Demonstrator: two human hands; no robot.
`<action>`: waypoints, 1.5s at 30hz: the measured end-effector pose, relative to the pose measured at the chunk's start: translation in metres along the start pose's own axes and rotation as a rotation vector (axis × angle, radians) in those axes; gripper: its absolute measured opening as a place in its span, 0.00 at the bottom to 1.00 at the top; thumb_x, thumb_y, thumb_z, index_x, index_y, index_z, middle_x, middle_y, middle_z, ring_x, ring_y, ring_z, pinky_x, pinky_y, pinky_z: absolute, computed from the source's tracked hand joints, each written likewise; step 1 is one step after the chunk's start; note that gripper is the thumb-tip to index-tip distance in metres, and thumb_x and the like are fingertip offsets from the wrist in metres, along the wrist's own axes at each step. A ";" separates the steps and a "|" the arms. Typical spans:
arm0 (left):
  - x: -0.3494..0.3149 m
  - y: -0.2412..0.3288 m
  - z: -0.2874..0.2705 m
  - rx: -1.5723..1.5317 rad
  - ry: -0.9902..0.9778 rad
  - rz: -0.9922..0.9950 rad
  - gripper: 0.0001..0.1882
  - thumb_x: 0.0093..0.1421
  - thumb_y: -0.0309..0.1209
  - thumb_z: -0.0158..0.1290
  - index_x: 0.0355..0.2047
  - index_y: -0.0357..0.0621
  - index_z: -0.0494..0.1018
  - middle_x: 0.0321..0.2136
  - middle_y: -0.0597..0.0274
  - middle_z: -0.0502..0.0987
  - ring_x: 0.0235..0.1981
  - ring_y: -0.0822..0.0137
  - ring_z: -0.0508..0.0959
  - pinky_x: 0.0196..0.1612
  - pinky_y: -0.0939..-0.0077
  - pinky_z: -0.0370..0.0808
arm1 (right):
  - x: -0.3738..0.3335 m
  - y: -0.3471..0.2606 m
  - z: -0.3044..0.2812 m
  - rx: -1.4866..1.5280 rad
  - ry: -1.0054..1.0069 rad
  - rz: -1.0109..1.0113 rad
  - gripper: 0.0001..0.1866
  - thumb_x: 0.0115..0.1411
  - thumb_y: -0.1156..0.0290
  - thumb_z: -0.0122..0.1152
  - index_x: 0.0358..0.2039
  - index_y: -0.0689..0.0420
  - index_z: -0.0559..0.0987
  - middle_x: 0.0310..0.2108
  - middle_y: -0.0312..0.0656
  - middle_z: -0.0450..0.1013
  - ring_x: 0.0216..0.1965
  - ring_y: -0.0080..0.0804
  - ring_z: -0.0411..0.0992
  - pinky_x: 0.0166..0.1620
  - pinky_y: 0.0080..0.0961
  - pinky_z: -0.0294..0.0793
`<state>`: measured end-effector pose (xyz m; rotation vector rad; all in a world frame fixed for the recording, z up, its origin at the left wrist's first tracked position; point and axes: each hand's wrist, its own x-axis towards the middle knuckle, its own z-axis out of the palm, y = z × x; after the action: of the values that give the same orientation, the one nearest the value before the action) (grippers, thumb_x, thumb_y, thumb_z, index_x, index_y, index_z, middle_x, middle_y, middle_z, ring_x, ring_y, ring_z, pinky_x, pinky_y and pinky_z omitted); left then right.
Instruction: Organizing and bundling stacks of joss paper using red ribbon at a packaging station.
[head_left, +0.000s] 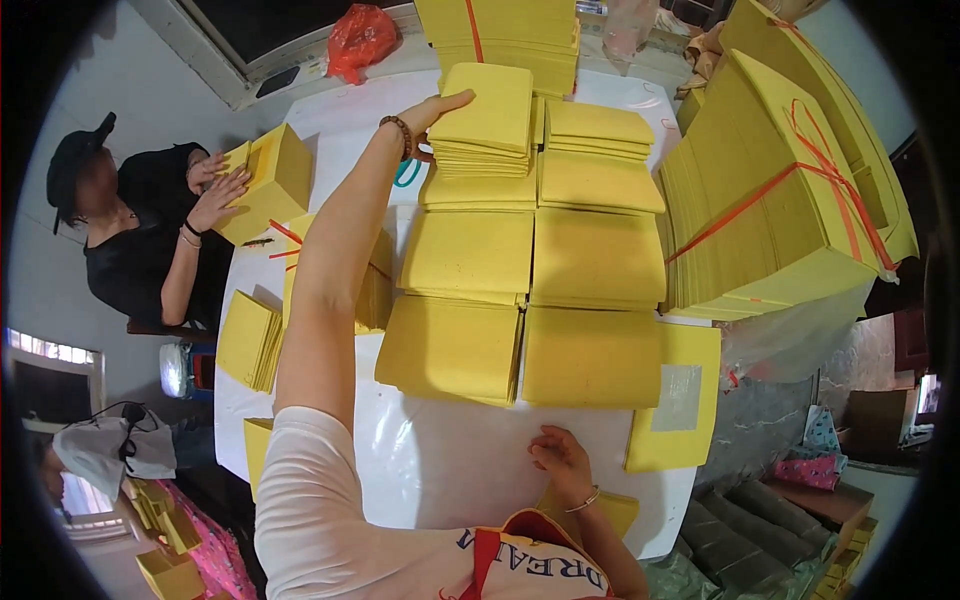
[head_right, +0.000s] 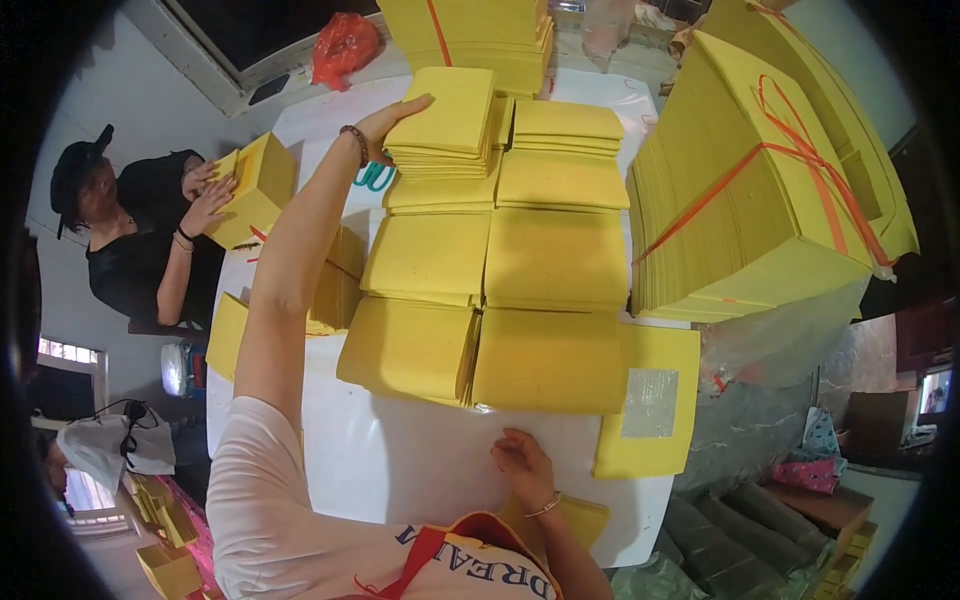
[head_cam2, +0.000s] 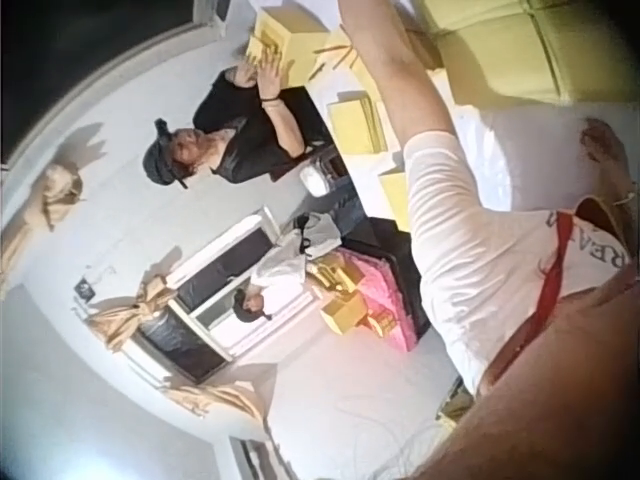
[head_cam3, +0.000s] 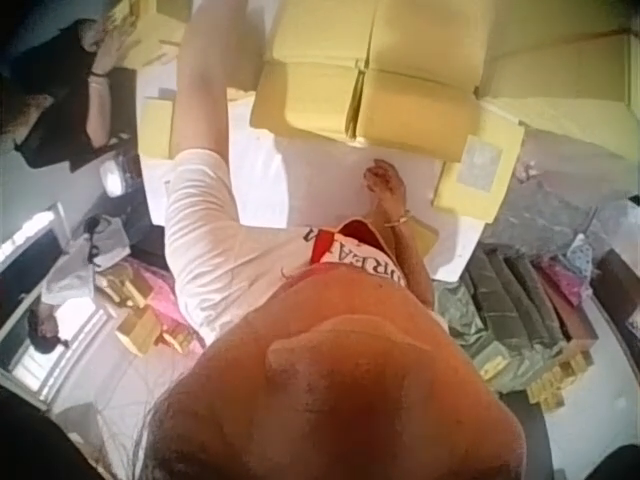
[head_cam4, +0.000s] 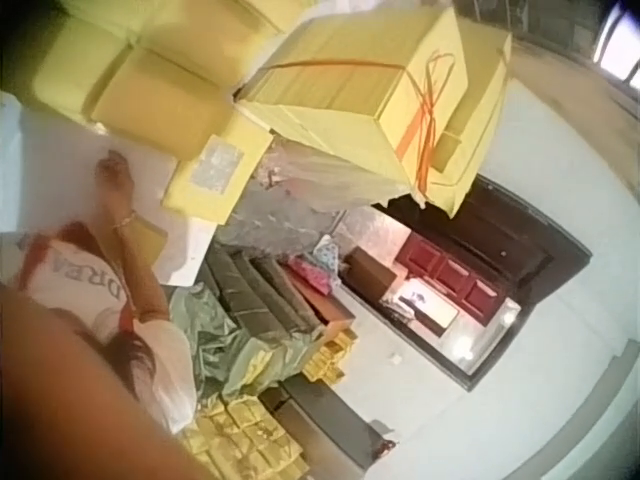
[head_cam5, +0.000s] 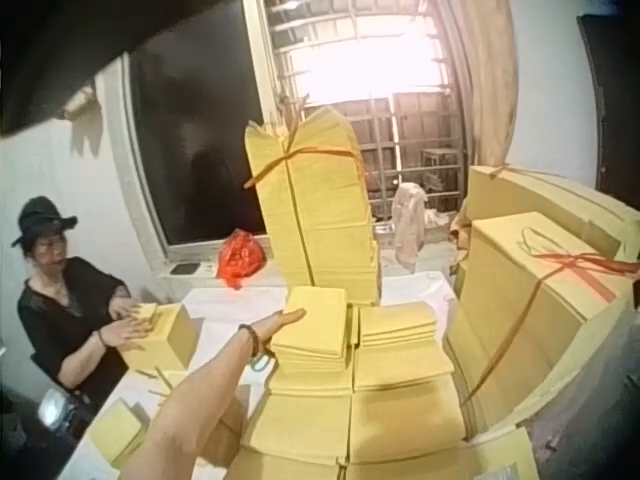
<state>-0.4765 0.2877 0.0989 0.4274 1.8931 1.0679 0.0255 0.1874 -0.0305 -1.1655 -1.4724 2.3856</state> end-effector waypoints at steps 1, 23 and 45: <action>-0.008 0.002 0.002 -0.001 0.001 0.005 0.41 0.42 0.62 0.52 0.51 0.48 0.63 0.50 0.56 0.65 0.50 0.62 0.65 0.48 0.59 0.62 | 0.000 0.001 0.001 0.028 0.009 0.013 0.20 0.52 0.76 0.56 0.46 0.59 0.67 0.35 0.39 0.70 0.34 0.24 0.69 0.34 0.19 0.70; -0.420 -0.265 -0.150 0.139 0.734 0.174 0.38 0.50 0.52 0.52 0.57 0.48 0.55 0.52 0.61 0.63 0.48 0.62 0.67 0.49 0.68 0.64 | -0.010 -0.029 0.036 -0.356 -0.254 -0.325 0.15 0.55 0.75 0.53 0.44 0.59 0.70 0.39 0.38 0.69 0.41 0.24 0.67 0.43 0.20 0.67; -0.468 -0.392 -0.030 -0.376 0.396 -0.160 0.41 0.40 0.36 0.61 0.51 0.32 0.54 0.43 0.55 0.67 0.44 0.66 0.69 0.47 0.76 0.66 | -0.013 0.077 0.278 0.012 -0.757 0.475 0.37 0.50 0.69 0.59 0.56 0.51 0.50 0.48 0.41 0.62 0.46 0.34 0.66 0.44 0.31 0.67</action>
<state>-0.2007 -0.2545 0.0371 -0.1604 1.9588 1.4385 -0.1248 -0.0593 -0.0192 -0.6705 -1.4382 3.4163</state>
